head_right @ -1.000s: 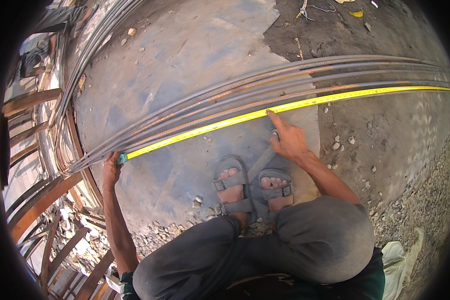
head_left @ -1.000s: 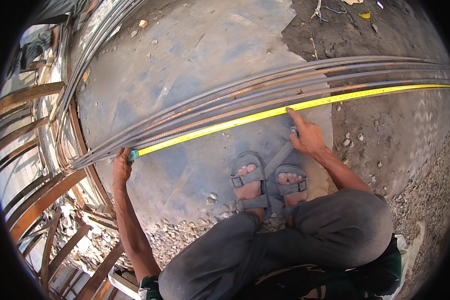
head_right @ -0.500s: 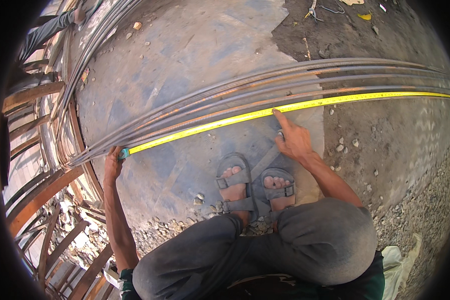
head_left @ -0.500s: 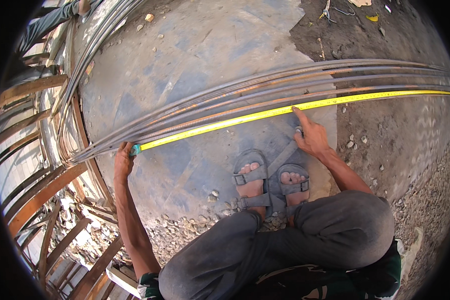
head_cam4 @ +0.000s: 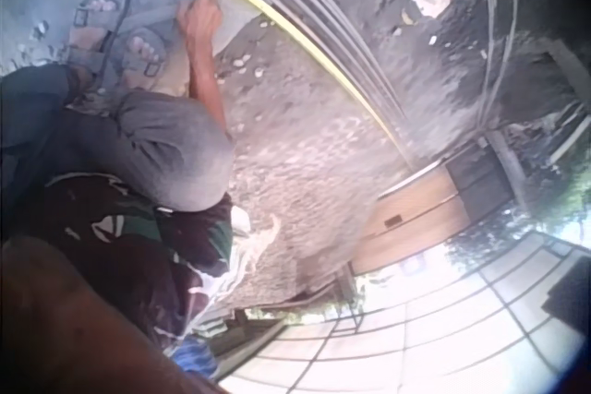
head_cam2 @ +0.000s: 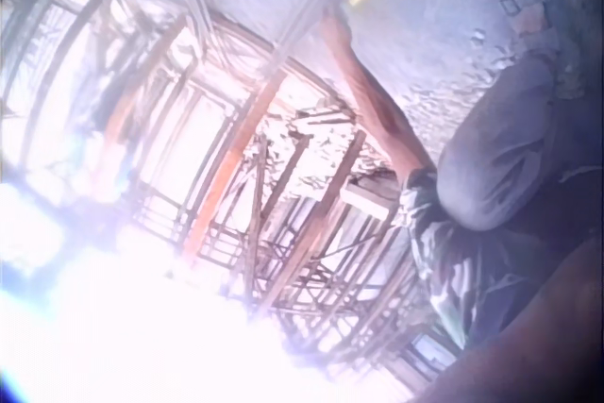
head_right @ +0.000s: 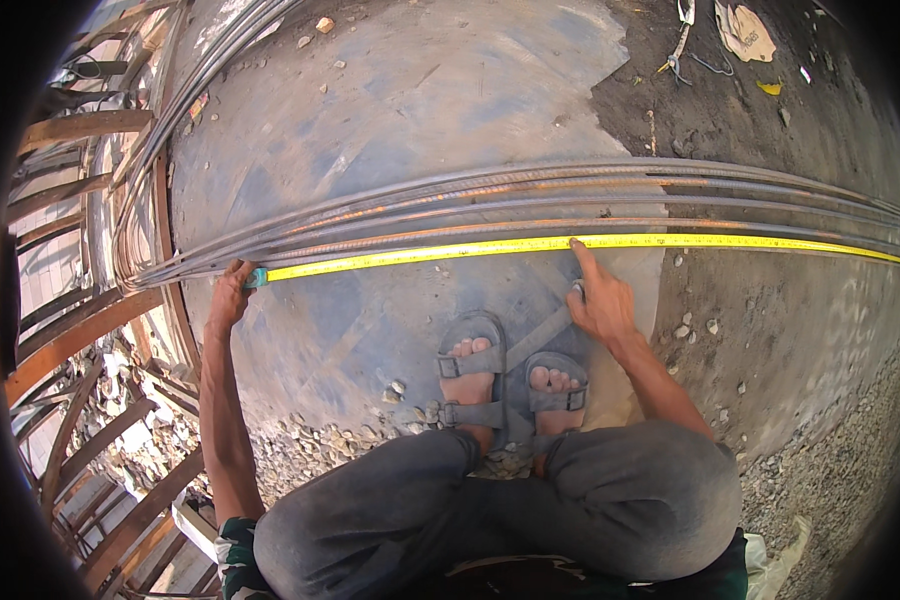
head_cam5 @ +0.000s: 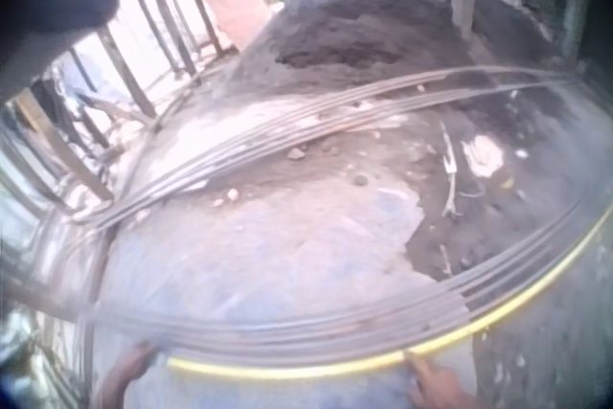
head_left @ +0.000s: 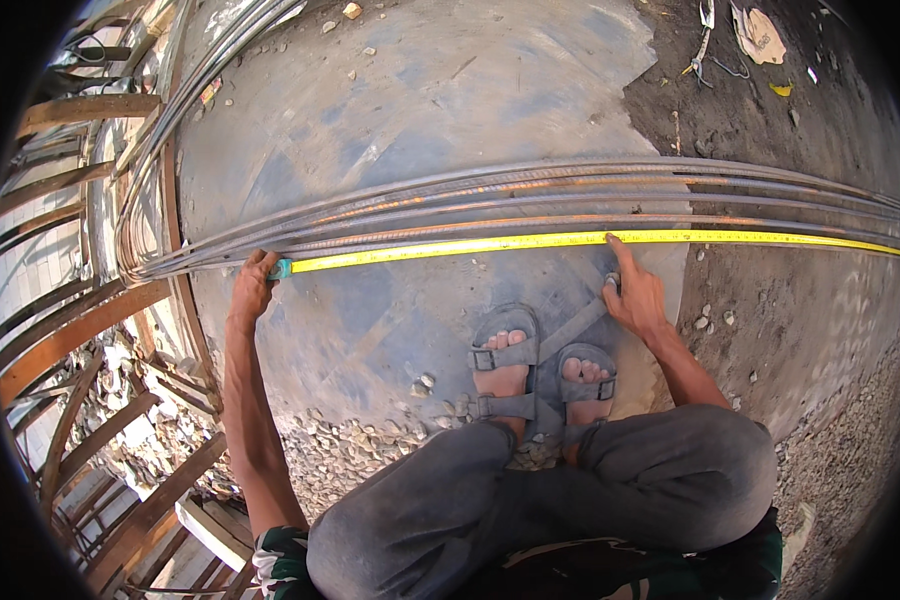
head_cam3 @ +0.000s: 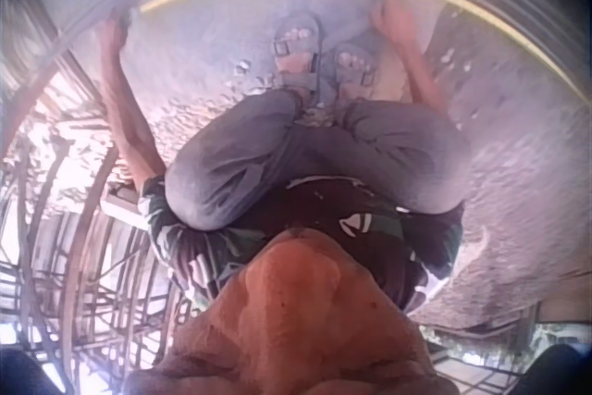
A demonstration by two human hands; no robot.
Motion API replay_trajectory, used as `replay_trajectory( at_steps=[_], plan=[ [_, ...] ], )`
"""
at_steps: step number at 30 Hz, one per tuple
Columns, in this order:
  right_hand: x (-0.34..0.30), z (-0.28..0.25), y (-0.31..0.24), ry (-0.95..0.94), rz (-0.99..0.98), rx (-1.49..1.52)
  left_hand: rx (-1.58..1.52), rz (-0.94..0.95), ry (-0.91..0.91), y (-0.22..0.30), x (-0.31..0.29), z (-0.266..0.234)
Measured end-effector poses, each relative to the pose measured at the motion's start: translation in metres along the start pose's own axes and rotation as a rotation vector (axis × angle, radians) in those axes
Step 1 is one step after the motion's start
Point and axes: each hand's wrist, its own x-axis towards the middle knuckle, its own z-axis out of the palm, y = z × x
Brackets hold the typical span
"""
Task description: The person measures and marks long metal rebars on the ground using a measuring tape and a small white marking tool.
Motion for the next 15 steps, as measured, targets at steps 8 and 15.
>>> replay_trajectory(
  at_steps=[8, 15],
  plan=[
    [0.000, 0.000, 0.003, -0.056, 0.017, -0.073, 0.028, 0.025, -0.006, -0.011, -0.005, 0.008],
    [0.001, -0.005, -0.002, -0.067, 0.023, -0.083, 0.017, 0.019, 0.004, -0.004, -0.004, 0.007]
  ],
)
